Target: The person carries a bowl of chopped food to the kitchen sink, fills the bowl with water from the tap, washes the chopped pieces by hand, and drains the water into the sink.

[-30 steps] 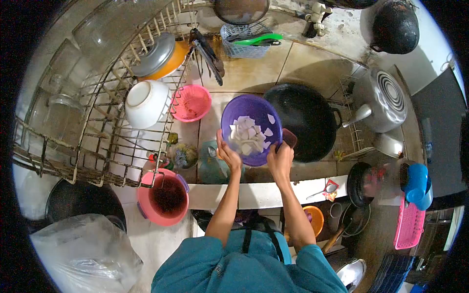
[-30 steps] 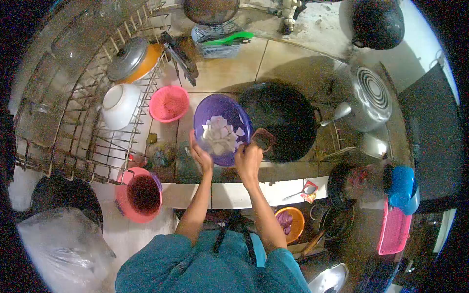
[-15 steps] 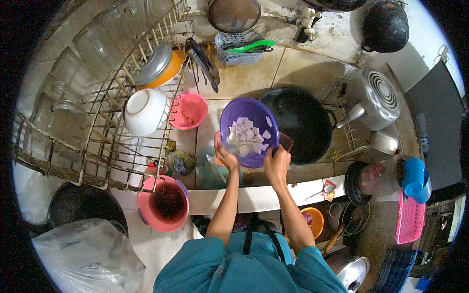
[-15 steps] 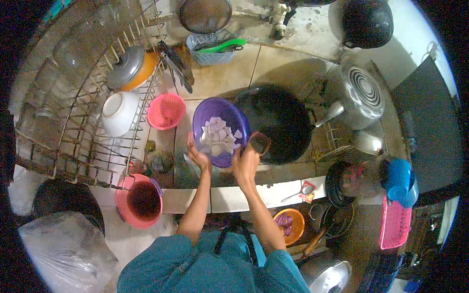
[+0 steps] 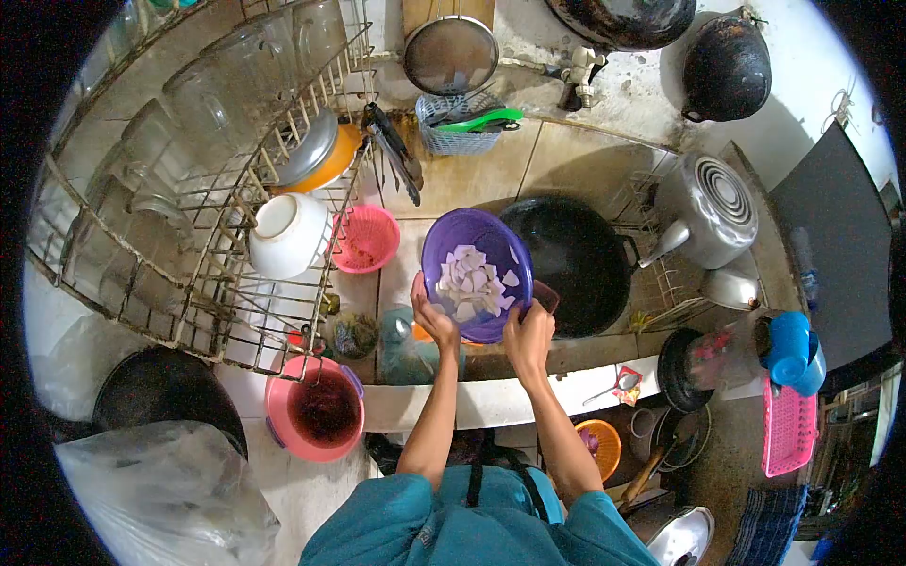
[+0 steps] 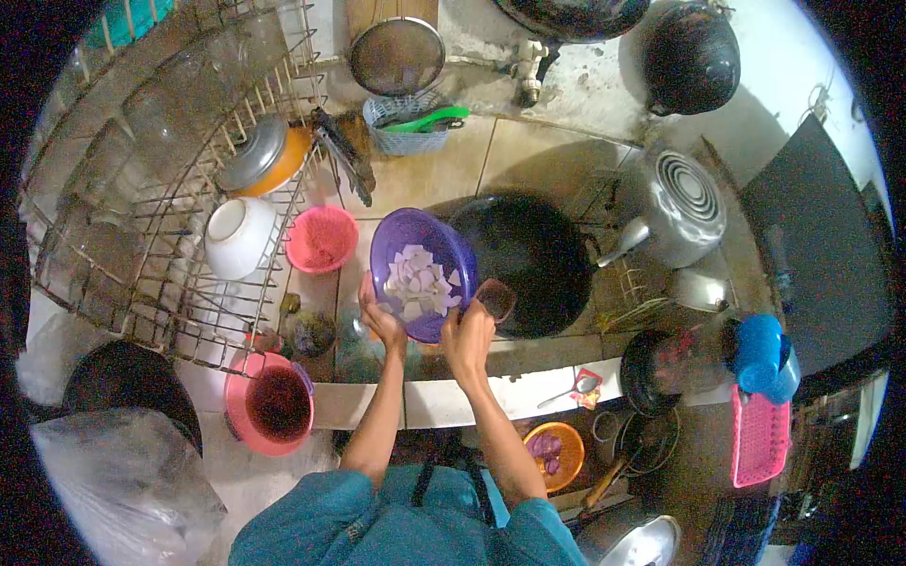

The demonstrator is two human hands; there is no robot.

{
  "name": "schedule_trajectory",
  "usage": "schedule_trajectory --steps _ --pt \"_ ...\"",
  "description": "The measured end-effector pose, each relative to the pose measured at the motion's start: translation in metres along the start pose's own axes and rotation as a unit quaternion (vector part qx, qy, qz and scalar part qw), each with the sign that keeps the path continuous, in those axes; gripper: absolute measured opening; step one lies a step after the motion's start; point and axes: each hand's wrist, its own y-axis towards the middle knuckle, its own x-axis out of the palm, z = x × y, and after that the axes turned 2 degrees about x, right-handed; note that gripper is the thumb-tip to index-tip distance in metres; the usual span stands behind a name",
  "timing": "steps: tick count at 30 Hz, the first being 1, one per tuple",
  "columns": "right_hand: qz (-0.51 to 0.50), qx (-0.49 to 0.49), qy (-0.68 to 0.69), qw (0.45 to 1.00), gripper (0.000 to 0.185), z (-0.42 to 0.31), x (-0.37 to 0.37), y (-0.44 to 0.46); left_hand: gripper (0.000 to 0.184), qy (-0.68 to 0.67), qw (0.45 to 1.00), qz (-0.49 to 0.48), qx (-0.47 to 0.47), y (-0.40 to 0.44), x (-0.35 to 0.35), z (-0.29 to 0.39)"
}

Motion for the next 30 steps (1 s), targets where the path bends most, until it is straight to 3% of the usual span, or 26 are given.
schedule_trajectory --steps 5,11,17,30 --pt "0.028 -0.042 0.0 0.999 0.012 -0.004 -0.001 -0.002 0.047 -0.041 0.997 0.013 -0.067 0.005 0.003 0.016" --pt "-0.018 0.015 0.009 1.0 0.014 -0.02 -0.009 -0.002 0.042 -0.008 1.0 0.009 0.018 0.002 0.0 0.011" --pt "0.033 -0.052 -0.032 0.998 0.013 -0.009 0.0 -0.006 0.042 0.002 1.0 -0.005 0.003 -0.001 0.001 0.015" --pt "0.036 -0.063 -0.038 0.997 0.013 -0.027 -0.013 -0.009 0.043 -0.187 0.978 0.031 -0.086 0.005 0.01 0.01"
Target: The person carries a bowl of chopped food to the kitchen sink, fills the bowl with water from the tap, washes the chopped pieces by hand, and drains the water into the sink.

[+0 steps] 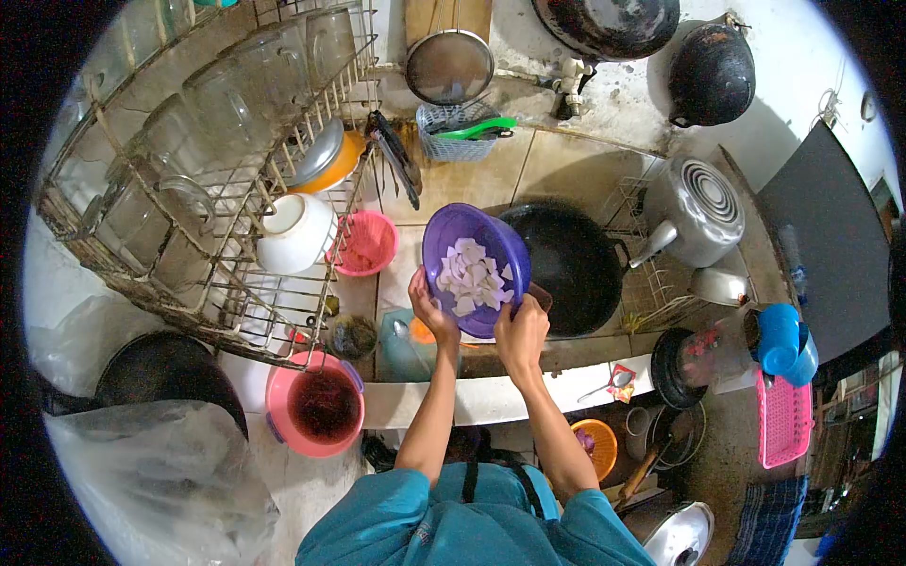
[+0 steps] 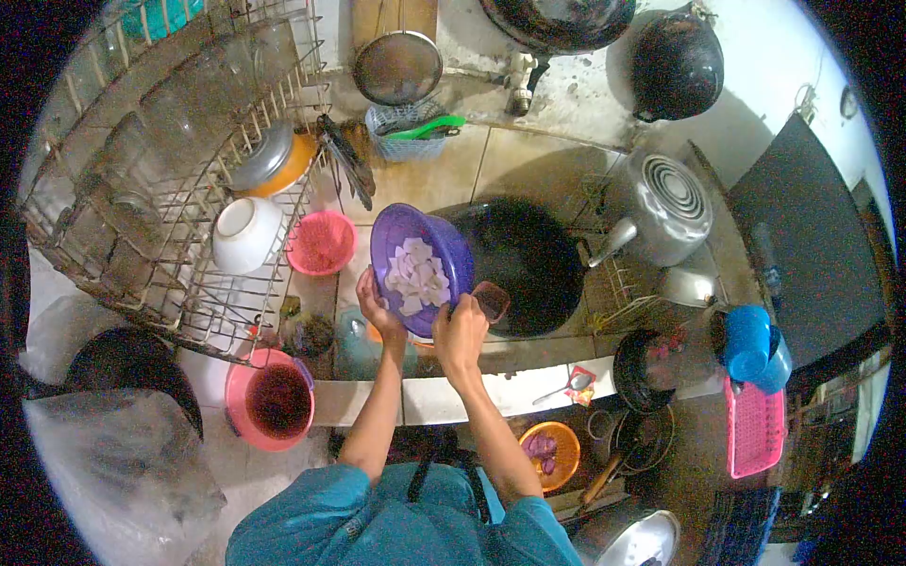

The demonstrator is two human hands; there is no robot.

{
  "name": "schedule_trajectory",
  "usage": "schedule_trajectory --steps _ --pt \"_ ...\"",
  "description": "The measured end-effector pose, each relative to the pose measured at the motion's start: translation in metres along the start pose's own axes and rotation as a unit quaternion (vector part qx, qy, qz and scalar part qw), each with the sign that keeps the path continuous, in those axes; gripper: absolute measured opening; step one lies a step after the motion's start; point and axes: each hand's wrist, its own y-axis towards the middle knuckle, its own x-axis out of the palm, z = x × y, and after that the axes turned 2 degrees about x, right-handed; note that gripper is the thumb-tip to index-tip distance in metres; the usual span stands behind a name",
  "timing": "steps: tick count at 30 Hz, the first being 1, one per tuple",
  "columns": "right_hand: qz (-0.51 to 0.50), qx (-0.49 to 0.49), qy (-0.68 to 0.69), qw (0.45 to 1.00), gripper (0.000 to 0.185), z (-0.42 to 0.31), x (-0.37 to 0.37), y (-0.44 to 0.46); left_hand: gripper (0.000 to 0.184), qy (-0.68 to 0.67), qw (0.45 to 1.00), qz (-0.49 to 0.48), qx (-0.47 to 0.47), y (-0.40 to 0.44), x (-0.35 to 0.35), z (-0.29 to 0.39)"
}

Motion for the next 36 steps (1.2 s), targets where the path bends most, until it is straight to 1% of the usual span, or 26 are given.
schedule_trajectory --steps 2,5,8,11,14,19,23,24,27,28,30,33,34,36 --pt "-0.028 0.018 -0.003 0.999 0.014 -0.003 -0.003 0.0 0.042 0.001 1.0 -0.005 -0.006 0.0 0.001 0.002" --pt "-0.031 0.029 -0.019 0.999 0.014 -0.004 -0.004 -0.001 0.049 -0.005 1.0 -0.006 -0.018 0.002 0.003 0.002" --pt "0.026 -0.013 -0.019 0.999 0.015 -0.004 -0.001 -0.005 0.049 -0.064 0.997 0.004 -0.048 -0.002 0.005 0.0" --pt "0.018 -0.008 -0.027 0.999 0.014 -0.005 0.001 -0.007 0.05 -0.037 0.999 0.002 -0.034 -0.004 0.005 0.0" --pt "0.012 0.008 -0.028 1.0 0.013 -0.007 0.002 -0.011 0.048 -0.045 0.998 0.007 -0.04 -0.003 0.001 -0.003" --pt "0.003 0.007 -0.017 1.0 0.012 -0.022 -0.001 -0.019 0.045 -0.068 0.997 0.0 -0.045 0.002 -0.008 -0.001" --pt "-0.009 0.03 -0.027 0.999 0.012 -0.039 -0.002 -0.032 0.046 -0.073 0.994 -0.018 -0.079 0.006 -0.019 -0.003" --pt "-0.006 0.033 -0.033 0.999 0.012 -0.041 0.0 -0.036 0.046 -0.076 0.995 -0.013 -0.056 0.008 -0.021 -0.006" --pt "0.008 0.043 -0.014 0.999 0.013 -0.045 0.001 -0.042 0.047 -0.119 0.983 -0.002 -0.139 0.008 -0.028 -0.012" --pt "0.023 0.03 -0.008 0.999 0.013 -0.043 0.001 -0.044 0.047 -0.099 0.987 -0.014 -0.126 0.004 -0.031 -0.014" --pt "0.023 0.033 -0.001 0.999 0.013 -0.04 -0.001 -0.045 0.048 -0.058 0.994 -0.038 -0.09 0.003 -0.023 0.001" --pt "0.014 0.013 0.002 1.0 0.014 -0.027 0.003 -0.037 0.05 -0.075 0.993 -0.009 -0.093 0.003 -0.015 0.009" --pt "0.011 0.006 0.007 1.0 0.014 -0.024 0.002 -0.035 0.051 -0.106 0.986 0.016 -0.127 0.001 -0.012 0.013" --pt "-0.004 0.01 0.028 1.0 0.016 -0.018 0.003 -0.037 0.051 -0.069 0.995 -0.02 -0.075 -0.001 -0.024 -0.005"
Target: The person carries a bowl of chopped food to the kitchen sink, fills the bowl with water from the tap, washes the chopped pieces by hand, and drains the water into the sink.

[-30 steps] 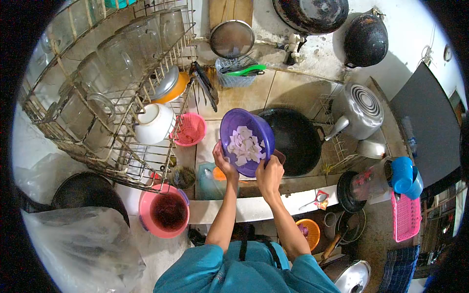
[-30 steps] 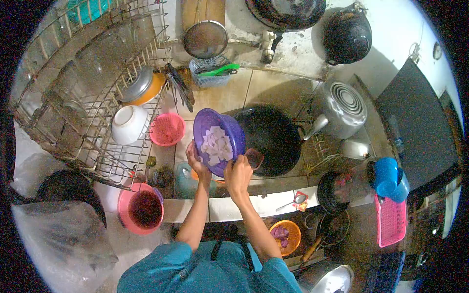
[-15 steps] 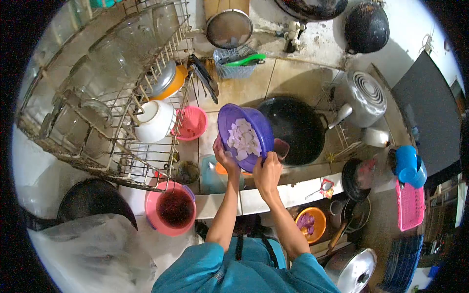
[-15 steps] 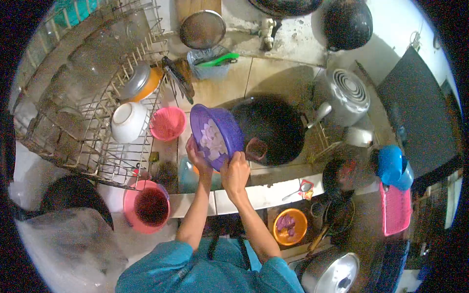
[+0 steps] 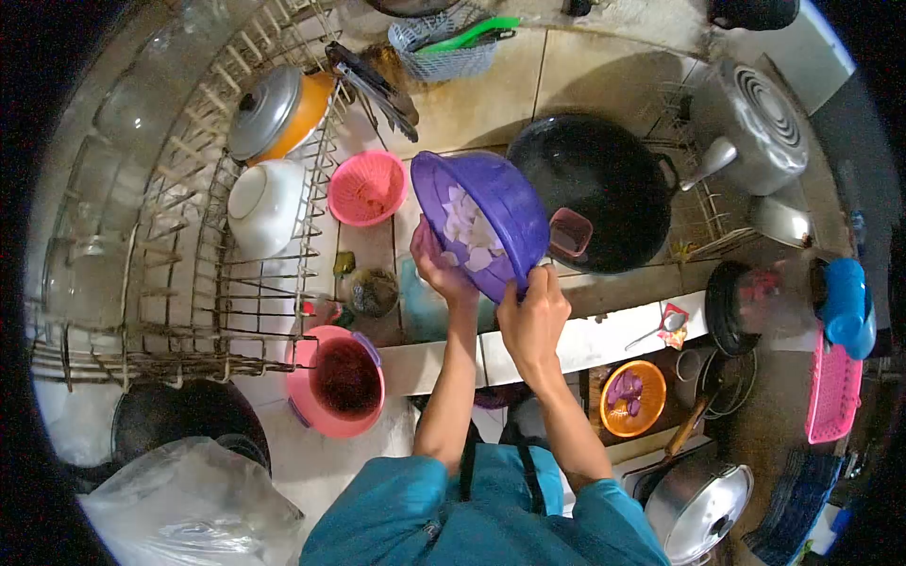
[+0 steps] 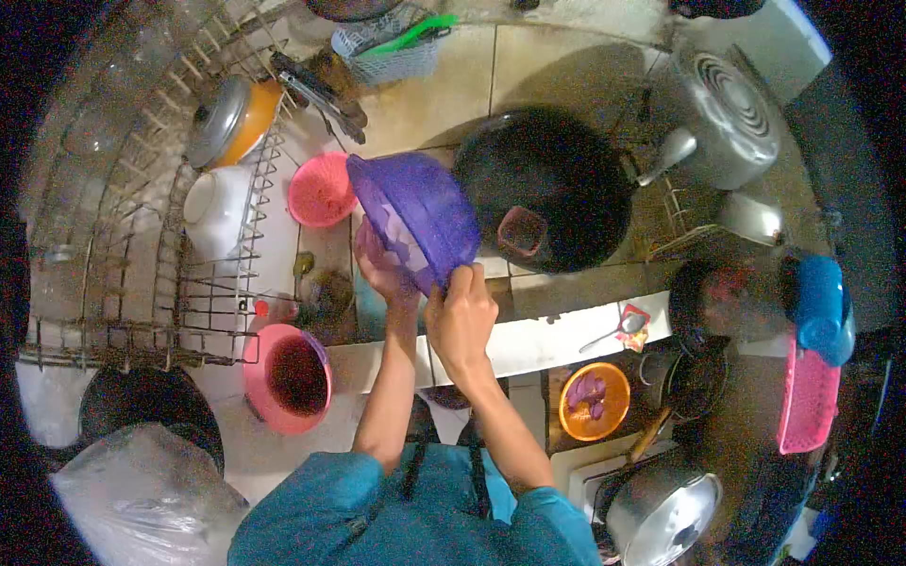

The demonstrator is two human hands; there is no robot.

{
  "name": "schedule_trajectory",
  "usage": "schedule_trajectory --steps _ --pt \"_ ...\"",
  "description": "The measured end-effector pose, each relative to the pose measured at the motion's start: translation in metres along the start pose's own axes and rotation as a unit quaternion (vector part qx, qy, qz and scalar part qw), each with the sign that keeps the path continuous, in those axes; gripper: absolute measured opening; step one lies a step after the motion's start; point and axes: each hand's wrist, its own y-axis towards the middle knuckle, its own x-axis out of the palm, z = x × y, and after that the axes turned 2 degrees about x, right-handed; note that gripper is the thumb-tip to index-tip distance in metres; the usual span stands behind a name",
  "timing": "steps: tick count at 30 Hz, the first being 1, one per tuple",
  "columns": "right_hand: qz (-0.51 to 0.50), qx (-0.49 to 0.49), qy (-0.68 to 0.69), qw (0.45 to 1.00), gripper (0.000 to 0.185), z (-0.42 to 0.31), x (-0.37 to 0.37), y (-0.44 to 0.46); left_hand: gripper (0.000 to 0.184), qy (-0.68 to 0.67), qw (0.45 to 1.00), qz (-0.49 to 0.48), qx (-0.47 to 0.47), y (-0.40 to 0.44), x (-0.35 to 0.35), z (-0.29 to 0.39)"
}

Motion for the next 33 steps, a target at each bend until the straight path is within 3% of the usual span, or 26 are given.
schedule_trajectory --steps 5,12,20,24,28,32,33 --pt "-0.028 -0.002 0.045 0.999 0.018 0.014 -0.003 0.0 0.051 -0.041 0.999 -0.029 -0.006 -0.004 -0.001 -0.014" --pt "-0.065 0.032 0.044 0.996 0.021 0.027 -0.006 -0.001 0.055 0.057 0.998 -0.03 0.024 -0.018 0.017 -0.008" --pt "-0.097 0.045 0.058 0.993 0.023 0.027 -0.011 0.0 0.059 -0.015 1.0 0.009 -0.015 -0.024 0.007 -0.017" --pt "-0.122 0.056 0.058 0.989 0.023 0.022 -0.017 -0.002 0.062 -0.032 0.999 -0.015 -0.003 -0.023 -0.008 -0.018" --pt "-0.103 0.052 0.061 0.991 0.02 0.026 -0.013 0.004 0.063 -0.073 0.993 -0.006 -0.088 -0.022 0.001 -0.014" --pt "-0.11 0.071 0.048 0.99 0.017 0.028 -0.017 0.015 0.064 0.007 0.995 -0.024 -0.093 -0.018 -0.021 -0.042" --pt "-0.103 0.067 0.048 0.991 0.016 0.024 -0.019 0.016 0.064 0.072 0.996 -0.054 -0.023 -0.02 0.008 -0.025"
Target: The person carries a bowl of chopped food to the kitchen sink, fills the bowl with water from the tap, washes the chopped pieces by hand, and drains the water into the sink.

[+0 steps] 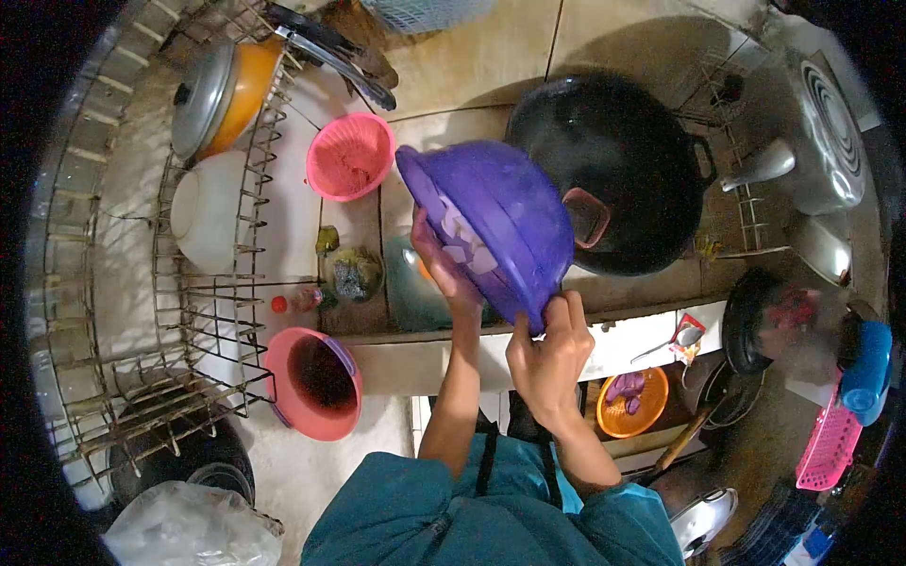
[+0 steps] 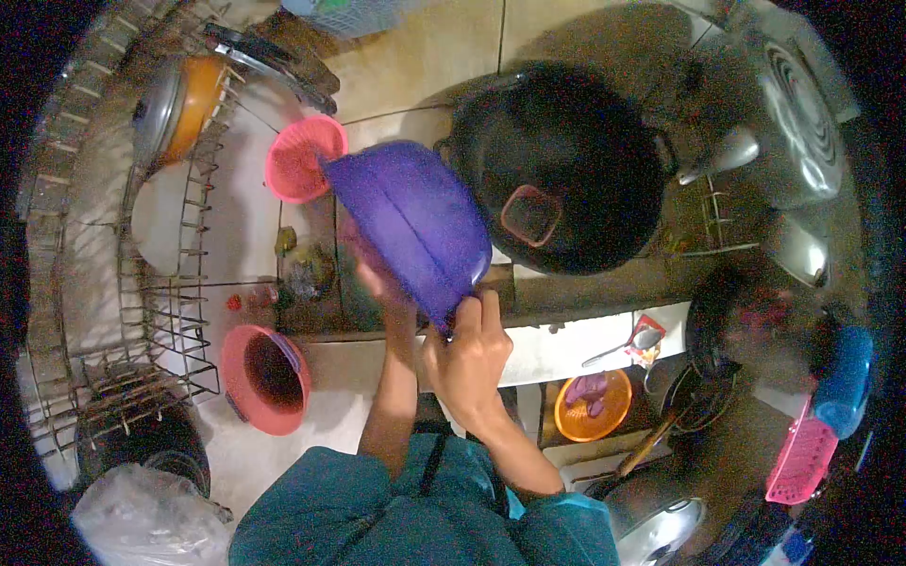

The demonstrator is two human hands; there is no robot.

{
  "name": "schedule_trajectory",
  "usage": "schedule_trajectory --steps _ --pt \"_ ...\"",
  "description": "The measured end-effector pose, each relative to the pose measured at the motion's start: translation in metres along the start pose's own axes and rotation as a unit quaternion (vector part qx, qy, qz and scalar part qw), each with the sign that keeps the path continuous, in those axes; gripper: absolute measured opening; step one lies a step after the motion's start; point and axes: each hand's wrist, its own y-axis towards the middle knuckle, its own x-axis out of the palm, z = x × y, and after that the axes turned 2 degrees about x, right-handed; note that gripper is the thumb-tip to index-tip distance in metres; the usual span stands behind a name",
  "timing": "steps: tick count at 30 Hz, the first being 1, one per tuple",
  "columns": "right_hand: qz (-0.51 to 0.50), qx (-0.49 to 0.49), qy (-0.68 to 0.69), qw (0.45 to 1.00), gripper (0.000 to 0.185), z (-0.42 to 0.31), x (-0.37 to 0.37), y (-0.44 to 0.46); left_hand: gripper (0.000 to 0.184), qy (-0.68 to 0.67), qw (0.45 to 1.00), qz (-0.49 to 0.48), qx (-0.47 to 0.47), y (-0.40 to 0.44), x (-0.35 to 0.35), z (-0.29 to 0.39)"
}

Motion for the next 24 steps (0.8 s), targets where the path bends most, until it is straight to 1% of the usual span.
schedule_trajectory --steps 1,2,4,6,8,11,14,19,22,24 --pt "0.007 -0.004 0.001 1.0 0.016 -0.004 -0.001 0.0 0.064 0.068 0.995 -0.013 0.07 0.001 0.028 0.022" --pt "0.016 -0.01 0.002 1.0 0.016 -0.007 -0.003 0.001 0.065 0.092 0.994 -0.007 0.061 -0.001 0.023 0.02" --pt "0.014 -0.017 0.006 1.0 0.015 -0.015 -0.009 0.002 0.065 0.137 0.99 0.004 0.046 -0.001 -0.005 -0.011" --pt "0.02 -0.025 0.013 0.999 0.015 -0.021 -0.015 0.005 0.066 0.125 0.991 0.011 0.042 0.008 0.017 0.008" --pt "0.031 -0.046 0.007 0.998 0.014 -0.028 -0.02 0.009 0.067 0.058 0.997 0.011 0.048 0.013 0.048 0.038" --pt "0.042 -0.06 0.009 0.997 0.013 -0.039 -0.027 0.016 0.071 0.036 0.998 -0.003 0.044 0.022 0.05 0.04" --pt "0.048 -0.075 0.004 0.996 0.013 -0.048 -0.034 0.02 0.07 0.056 0.995 -0.032 0.076 0.026 0.054 0.047" --pt "0.069 -0.064 -0.014 0.995 0.01 -0.037 -0.027 0.029 0.062 0.212 0.972 -0.04 0.092 0.021 0.048 0.052" --pt "0.066 -0.055 -0.016 0.996 0.011 -0.025 -0.018 0.031 0.058 0.325 0.942 -0.052 0.066 0.015 0.048 0.065" --pt "0.067 -0.046 -0.017 0.997 0.011 -0.022 -0.013 0.031 0.058 0.328 0.941 -0.048 0.064 0.011 0.04 0.053"
